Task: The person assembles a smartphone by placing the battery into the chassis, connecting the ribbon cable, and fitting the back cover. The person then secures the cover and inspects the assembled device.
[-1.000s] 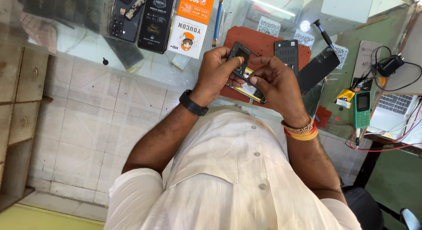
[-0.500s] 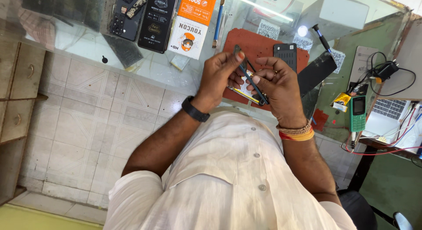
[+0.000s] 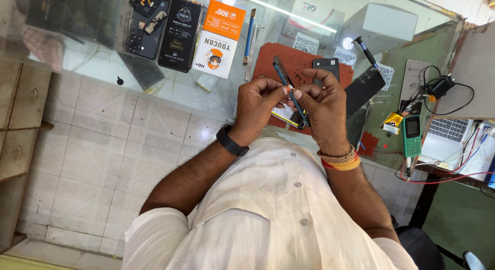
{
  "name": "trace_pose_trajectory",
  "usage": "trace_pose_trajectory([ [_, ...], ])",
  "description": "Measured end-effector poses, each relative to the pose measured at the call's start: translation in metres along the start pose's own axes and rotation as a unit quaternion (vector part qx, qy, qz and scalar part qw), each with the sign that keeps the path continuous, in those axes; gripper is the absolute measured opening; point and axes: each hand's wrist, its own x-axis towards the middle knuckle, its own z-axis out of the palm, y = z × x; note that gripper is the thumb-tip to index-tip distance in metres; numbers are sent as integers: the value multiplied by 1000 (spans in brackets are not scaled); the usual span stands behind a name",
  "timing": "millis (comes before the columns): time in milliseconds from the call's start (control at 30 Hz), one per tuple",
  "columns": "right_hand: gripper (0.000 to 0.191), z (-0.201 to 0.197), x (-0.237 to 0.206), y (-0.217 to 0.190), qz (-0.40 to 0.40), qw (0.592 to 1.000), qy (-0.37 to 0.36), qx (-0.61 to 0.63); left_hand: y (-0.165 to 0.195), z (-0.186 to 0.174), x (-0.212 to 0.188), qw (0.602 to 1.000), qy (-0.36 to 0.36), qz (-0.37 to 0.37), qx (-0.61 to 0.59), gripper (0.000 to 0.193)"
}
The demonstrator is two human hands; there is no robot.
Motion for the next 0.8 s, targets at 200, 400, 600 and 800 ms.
trace_pose_trajectory([
  [200, 39, 1, -3, 4, -35, 998, 8, -42, 0, 2, 0, 999, 11, -18, -38, 13],
  [400, 39, 0, -6, 7, -45, 997, -6, -67, -5, -5, -2, 997, -8, -27, -72, 13],
  [600, 38, -1, -10, 13, -30, 996, -31, -75, -21, -18, -8, 991, -43, -31, -119, 8],
  [800, 41, 4, -13, 12, 13, 996, -47, -79, -35, -26, -19, 985, -49, -30, -160, 5],
])
